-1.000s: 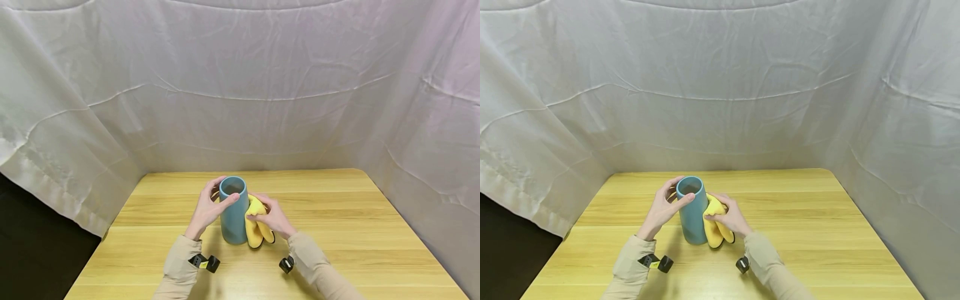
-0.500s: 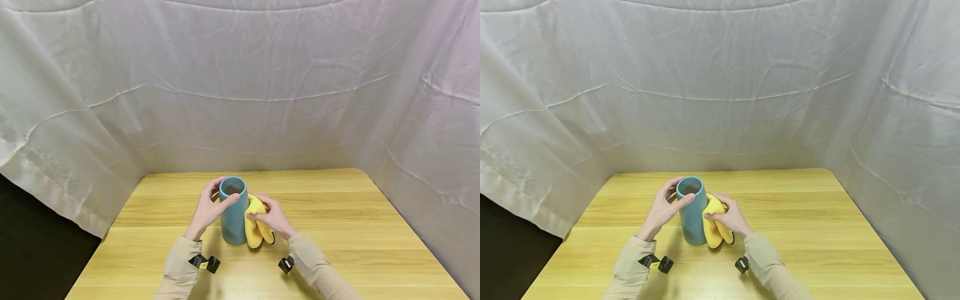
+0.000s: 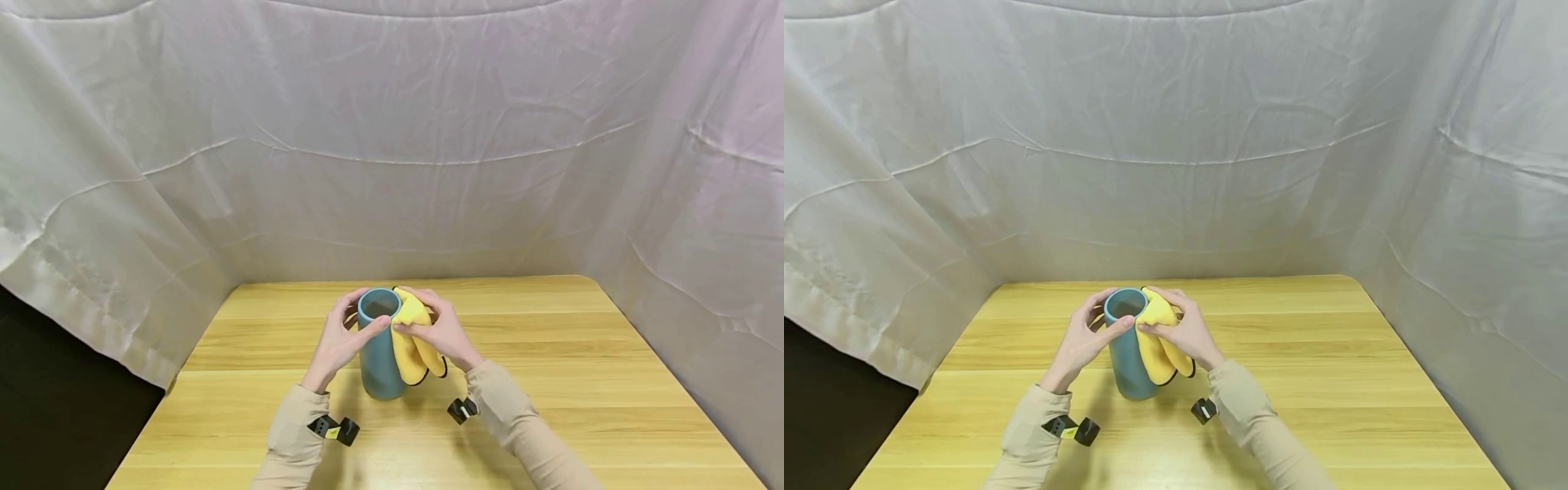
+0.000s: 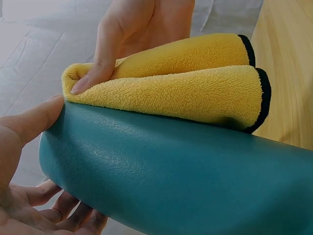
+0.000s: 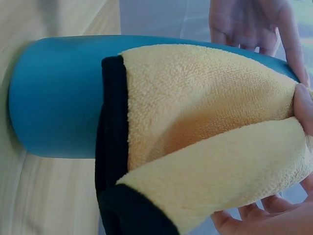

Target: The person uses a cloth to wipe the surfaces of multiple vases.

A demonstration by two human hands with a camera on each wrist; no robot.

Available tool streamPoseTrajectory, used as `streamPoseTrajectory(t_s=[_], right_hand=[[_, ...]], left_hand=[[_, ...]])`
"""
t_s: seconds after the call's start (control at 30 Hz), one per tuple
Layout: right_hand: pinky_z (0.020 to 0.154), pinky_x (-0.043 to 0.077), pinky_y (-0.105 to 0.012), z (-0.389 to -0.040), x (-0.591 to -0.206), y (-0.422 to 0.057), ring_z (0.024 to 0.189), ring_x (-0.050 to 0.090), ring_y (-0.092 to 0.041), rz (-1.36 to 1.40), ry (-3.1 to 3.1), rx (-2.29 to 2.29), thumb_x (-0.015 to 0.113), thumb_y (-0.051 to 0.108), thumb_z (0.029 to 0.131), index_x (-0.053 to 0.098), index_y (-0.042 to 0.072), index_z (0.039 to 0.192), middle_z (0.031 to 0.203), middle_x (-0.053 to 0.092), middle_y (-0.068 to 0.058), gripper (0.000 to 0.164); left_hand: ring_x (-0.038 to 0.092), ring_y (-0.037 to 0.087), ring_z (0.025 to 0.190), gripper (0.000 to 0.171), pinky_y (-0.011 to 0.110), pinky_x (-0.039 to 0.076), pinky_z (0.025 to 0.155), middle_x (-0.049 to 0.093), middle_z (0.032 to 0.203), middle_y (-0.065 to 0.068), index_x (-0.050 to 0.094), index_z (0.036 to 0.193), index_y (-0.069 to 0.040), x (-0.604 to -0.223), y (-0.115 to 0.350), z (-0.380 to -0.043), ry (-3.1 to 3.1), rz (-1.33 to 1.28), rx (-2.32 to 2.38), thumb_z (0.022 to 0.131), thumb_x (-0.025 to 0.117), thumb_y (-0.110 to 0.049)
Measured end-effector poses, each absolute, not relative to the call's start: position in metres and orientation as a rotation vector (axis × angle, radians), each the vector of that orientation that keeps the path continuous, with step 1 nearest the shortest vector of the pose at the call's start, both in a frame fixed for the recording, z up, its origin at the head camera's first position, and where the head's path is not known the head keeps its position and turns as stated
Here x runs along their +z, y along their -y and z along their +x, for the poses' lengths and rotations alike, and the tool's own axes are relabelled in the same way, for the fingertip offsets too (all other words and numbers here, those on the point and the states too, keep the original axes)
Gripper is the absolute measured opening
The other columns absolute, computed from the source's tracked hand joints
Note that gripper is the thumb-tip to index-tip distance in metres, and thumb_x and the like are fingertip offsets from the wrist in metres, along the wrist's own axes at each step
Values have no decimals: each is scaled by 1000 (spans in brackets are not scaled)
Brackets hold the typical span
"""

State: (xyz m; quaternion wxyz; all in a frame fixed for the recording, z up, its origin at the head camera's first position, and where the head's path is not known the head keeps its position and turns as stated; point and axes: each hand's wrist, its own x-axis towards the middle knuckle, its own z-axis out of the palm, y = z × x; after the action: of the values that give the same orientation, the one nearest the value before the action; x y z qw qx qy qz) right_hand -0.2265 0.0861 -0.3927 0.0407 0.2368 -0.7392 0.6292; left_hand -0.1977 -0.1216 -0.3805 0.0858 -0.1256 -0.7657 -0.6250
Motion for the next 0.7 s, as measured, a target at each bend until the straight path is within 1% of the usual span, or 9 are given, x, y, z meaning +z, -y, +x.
streamPoseTrajectory(t_s=[0.2, 0.4, 0.7], right_hand=[[88, 55, -26, -226, -391, -86, 108, 57, -14, 722, 2278, 1913, 83, 5, 80, 61, 13, 140, 130, 61, -16, 64], [90, 54, -27, -225, -397, -88, 109, 57, -15, 719, 2281, 1915, 84, 7, 80, 61, 13, 140, 130, 62, -15, 64], [90, 54, -26, -227, -432, -96, 109, 56, -18, 695, 2362, 1934, 83, 7, 81, 60, 12, 140, 132, 62, -17, 64]], left_hand=[[54, 30, 124, 60, 51, 41, 116, 57, 135, 13, 55, 139, -11, -380, 122, -198, 2284, -384, -1862, 86, 80, -17], [54, 30, 123, 60, 50, 42, 116, 58, 133, 13, 55, 139, -12, -380, 122, -198, 2284, -380, -1874, 85, 80, -17], [54, 30, 126, 60, 52, 40, 118, 57, 135, 13, 54, 140, -12, -382, 122, -199, 2294, -377, -1880, 86, 80, -19]])
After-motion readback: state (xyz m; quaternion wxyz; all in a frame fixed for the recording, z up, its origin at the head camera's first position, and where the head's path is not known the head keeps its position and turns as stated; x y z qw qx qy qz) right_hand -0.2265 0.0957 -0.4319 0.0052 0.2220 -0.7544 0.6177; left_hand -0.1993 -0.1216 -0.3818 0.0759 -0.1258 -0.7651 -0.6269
